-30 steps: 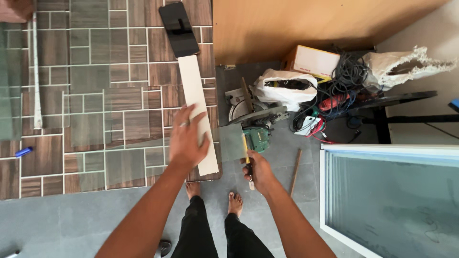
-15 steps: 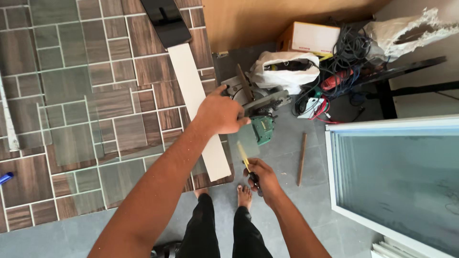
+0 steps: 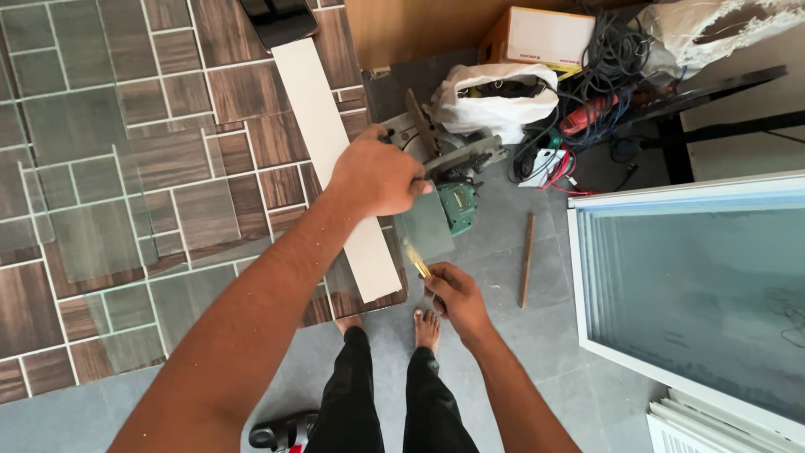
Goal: The person measures a glass pane on a tiled workbench using a tape measure and marks it with a pen. They then retrieve a white profile from a storage rack and use a utility knife to score the glass along the profile as a guide.
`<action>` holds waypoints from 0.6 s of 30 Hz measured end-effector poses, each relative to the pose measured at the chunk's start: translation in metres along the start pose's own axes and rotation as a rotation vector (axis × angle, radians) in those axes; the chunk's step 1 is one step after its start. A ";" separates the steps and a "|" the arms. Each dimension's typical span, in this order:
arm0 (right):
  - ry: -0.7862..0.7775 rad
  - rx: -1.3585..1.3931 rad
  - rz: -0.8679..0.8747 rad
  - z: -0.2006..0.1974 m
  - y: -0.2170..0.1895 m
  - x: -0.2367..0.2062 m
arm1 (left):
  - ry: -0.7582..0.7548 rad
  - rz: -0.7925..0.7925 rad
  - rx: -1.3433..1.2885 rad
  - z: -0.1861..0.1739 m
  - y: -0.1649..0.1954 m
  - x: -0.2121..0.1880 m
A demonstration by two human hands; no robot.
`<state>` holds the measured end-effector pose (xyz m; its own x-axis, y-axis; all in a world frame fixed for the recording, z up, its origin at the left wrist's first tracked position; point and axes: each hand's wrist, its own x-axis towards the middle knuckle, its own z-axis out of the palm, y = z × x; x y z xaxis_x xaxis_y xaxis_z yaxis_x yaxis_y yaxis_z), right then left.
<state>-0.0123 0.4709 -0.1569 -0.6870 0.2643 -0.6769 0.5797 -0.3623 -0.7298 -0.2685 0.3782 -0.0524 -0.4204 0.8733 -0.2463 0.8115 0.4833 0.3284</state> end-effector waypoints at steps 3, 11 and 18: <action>-0.015 0.012 -0.018 -0.001 0.001 0.001 | -0.008 0.001 0.034 -0.002 -0.001 0.000; -0.062 0.104 -0.025 -0.003 0.002 0.003 | -0.020 -0.007 0.041 -0.005 0.002 -0.002; -0.057 0.034 -0.064 -0.007 0.002 0.002 | -0.033 -0.001 0.044 -0.006 0.002 -0.001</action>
<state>-0.0094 0.4775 -0.1600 -0.7468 0.2370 -0.6214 0.5189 -0.3768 -0.7673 -0.2688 0.3790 -0.0460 -0.4082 0.8700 -0.2766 0.8286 0.4803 0.2877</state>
